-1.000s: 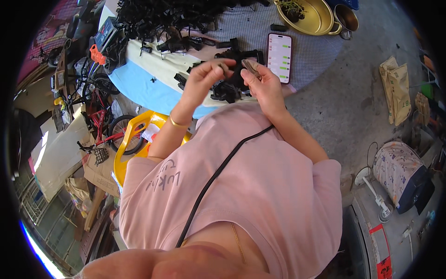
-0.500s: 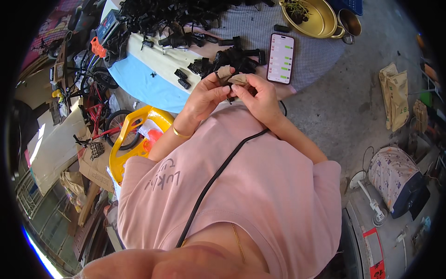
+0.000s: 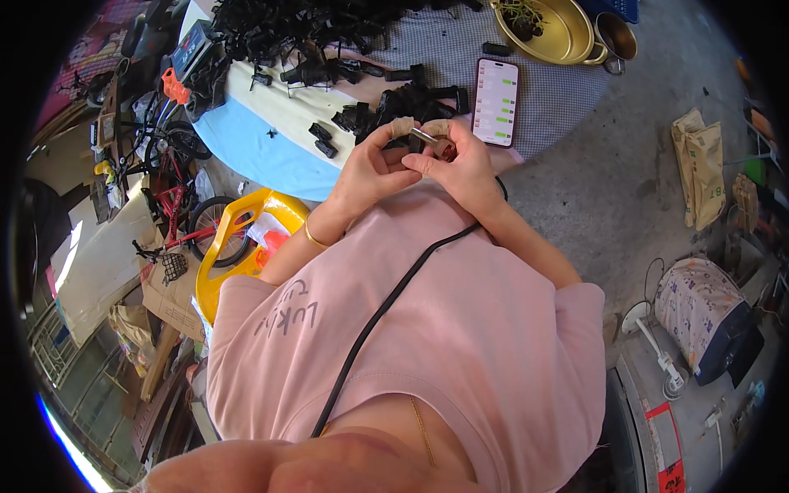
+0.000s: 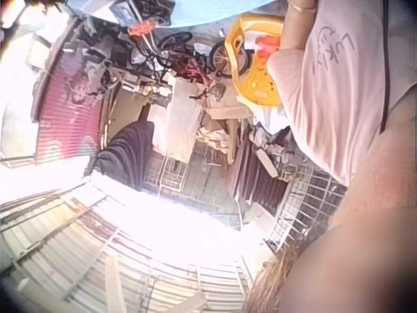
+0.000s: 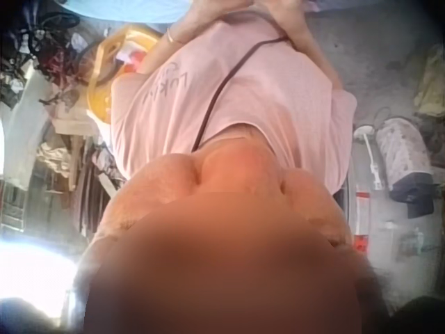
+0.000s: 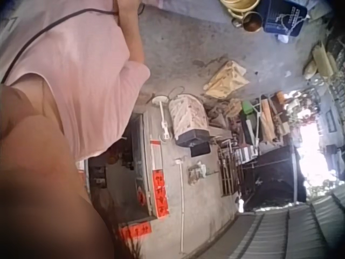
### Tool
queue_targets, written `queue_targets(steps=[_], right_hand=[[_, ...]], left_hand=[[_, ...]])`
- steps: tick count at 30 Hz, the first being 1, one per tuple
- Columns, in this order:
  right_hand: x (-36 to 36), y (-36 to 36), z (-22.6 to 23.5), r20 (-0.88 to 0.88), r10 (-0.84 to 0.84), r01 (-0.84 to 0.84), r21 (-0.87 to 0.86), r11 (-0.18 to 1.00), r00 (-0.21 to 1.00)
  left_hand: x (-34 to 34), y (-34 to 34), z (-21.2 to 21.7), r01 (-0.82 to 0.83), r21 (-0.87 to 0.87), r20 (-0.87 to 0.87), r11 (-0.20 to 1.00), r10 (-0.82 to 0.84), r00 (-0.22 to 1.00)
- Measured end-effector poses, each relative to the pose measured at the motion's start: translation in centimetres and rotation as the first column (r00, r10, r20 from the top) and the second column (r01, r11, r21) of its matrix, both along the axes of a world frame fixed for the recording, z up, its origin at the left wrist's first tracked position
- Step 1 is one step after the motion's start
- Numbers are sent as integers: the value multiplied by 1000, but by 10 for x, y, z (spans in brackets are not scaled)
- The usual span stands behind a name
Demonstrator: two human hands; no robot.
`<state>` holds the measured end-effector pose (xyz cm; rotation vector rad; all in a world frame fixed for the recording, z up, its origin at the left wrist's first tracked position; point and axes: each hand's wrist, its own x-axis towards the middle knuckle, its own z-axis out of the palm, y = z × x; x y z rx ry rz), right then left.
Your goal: Attaching small black plastic clips to bundles of synthetic hair at a production workstation.
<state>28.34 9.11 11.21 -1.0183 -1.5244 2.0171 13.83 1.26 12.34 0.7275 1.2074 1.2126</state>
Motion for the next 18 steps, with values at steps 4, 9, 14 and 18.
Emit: queue_targets(steps=[4,9,14,18], right_hand=[[1,-1,-11,56,35,-32,-47,998,998],[1,1,0,27,4,1,-197,980,1000],[8,-1,1,-56,61,-68,-141,988,997],[5,-3,6,-19,102,-102,-8,995,995]], left_hand=[[-4,-2,-4,30,-45,169,999,-22,985],[-3,-3,0,-24,-38,97,999,27,995],[-5,-2,0,-82,-74,81,994,88,993],[-4,-3,-3,-78,-28,59,997,79,995]])
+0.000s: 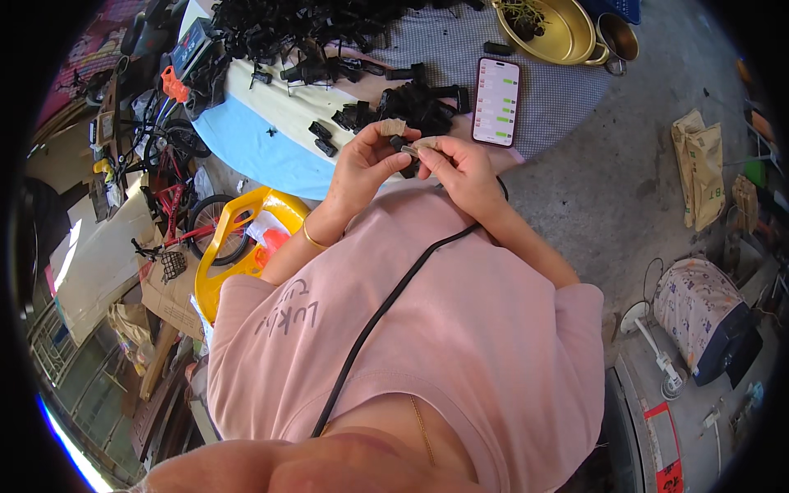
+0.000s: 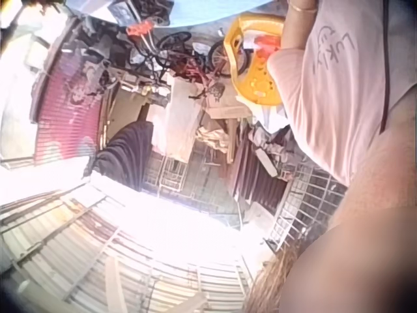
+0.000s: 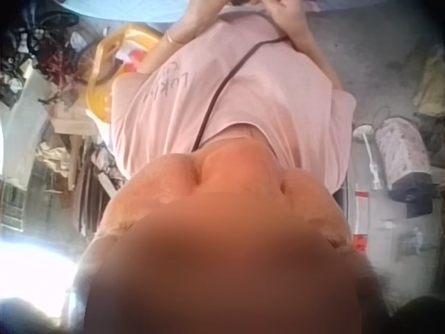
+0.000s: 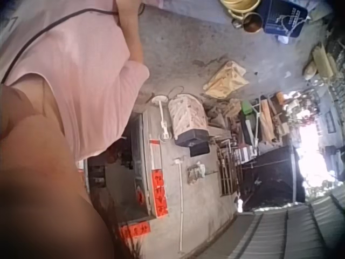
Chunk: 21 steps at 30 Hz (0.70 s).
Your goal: Attaching small black plastic clips to bundles of synthetic hair at a production workstation.
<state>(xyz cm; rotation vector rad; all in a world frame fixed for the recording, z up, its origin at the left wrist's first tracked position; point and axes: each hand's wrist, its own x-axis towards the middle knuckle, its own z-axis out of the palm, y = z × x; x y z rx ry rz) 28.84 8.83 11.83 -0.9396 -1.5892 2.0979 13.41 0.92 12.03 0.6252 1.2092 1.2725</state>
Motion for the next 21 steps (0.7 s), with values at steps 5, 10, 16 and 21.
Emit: queue_targets(steps=[5,10,16,21], right_hand=[[1,0,3,43,32,-39,153,988,999],[3,0,7,66,77,-88,172,981,995],[0,-4,9,111,91,-105,123,987,990],[-2,-7,4,85,57,-65,95,993,995]], left_hand=[[2,-2,9,1,40,-51,999,1,999],[1,-5,9,2,5,-74,1000,-2,997],[4,-7,6,-25,65,-138,998,34,990],[9,-9,4,-44,130,-242,991,75,967]])
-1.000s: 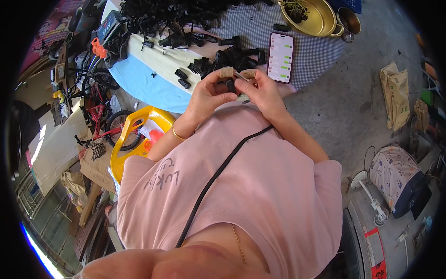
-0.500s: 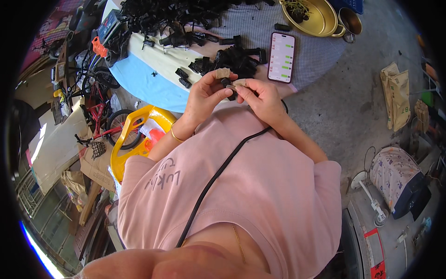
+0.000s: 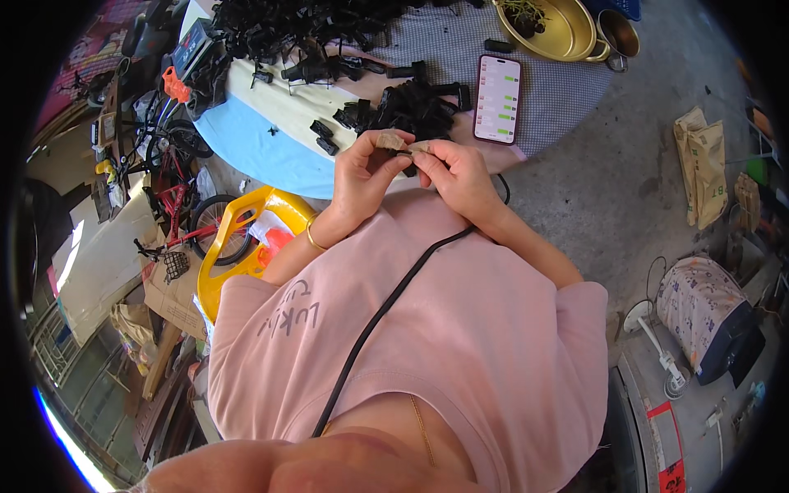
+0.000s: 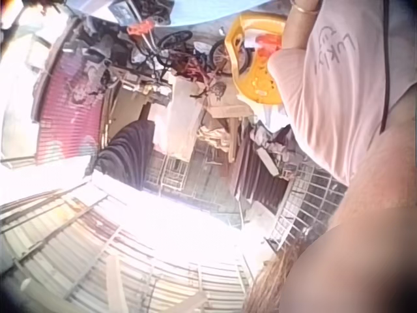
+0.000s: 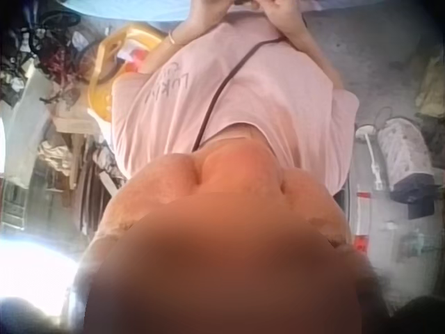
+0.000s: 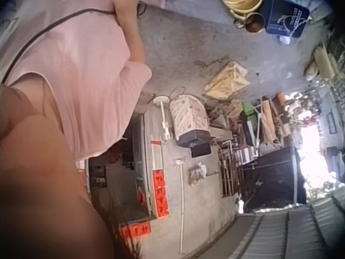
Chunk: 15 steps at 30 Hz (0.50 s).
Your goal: Attaching small black plastic clips to bundles of synthetic hair at a production workstation.
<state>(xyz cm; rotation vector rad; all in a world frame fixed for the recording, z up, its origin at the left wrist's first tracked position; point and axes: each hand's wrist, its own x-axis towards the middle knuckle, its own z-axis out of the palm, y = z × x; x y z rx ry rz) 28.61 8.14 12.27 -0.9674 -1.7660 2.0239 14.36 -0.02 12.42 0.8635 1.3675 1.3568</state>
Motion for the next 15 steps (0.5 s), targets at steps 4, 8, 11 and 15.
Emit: queue_targets(steps=[4,8,11,15], right_hand=[[0,2,-6,27,11,-9,-75,997,1000],[1,0,-4,3,-3,3,-1,1000,1000],[2,0,3,-18,1,1,159,987,1000],[3,1,6,-14,22,-19,183,983,1000]], left_hand=[[2,-1,-3,-18,-6,-87,1000,17,996],[0,1,-2,-68,-58,152,996,76,985],[-2,3,1,-49,-87,155,995,62,986],[-2,1,-2,-34,-96,187,995,52,981]])
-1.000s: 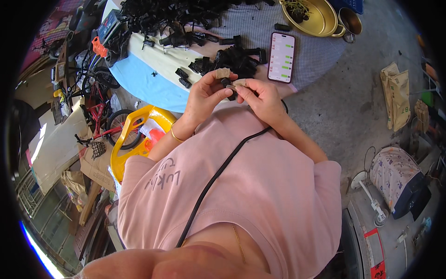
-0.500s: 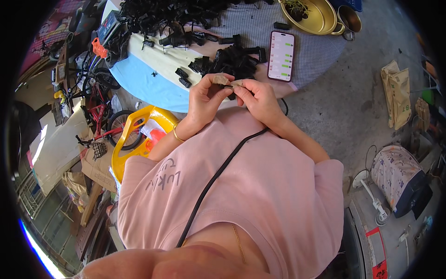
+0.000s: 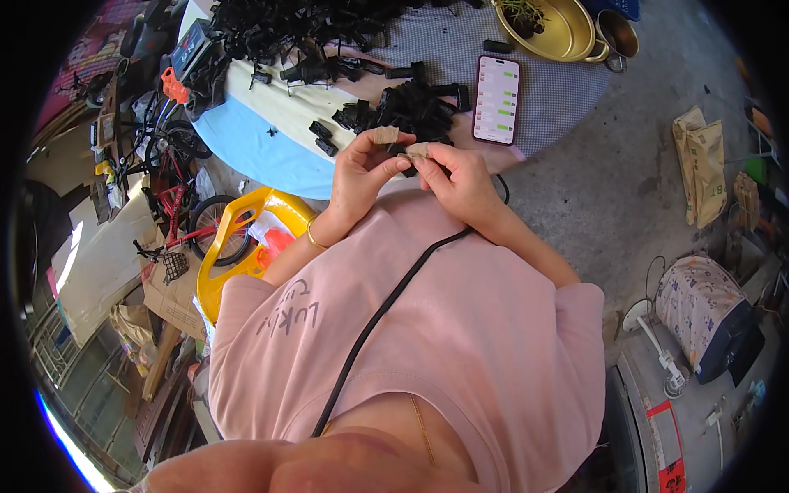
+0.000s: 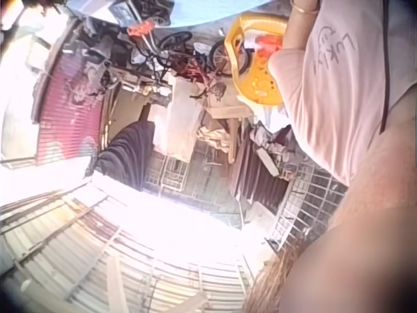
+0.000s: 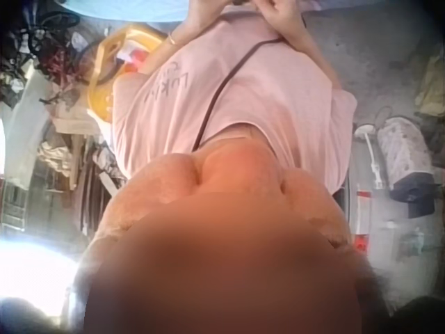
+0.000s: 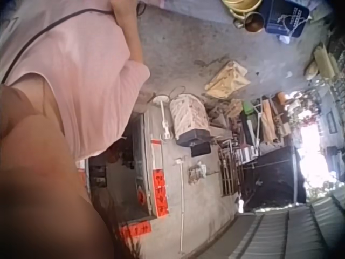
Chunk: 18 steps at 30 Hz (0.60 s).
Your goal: Attaching small black plastic clips to bundles of synthetic hair at a production workstation.
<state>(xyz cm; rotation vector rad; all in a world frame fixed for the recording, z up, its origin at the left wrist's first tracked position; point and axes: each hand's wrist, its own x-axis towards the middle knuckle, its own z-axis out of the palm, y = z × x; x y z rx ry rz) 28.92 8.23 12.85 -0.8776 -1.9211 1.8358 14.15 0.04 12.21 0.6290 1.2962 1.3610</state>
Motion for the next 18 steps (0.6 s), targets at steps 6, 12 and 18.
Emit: queue_targets(steps=[6,12,18], right_hand=[[1,-3,-7,52,10,-4,-119,993,999],[30,27,-36,175,-264,209,282,936,949],[49,52,-90,467,-512,63,692,719,721]], left_hand=[[1,-8,-11,66,96,-150,993,-51,987],[-2,-8,-9,93,-68,29,993,-92,995],[-4,-4,-7,365,-148,108,919,-352,930]])
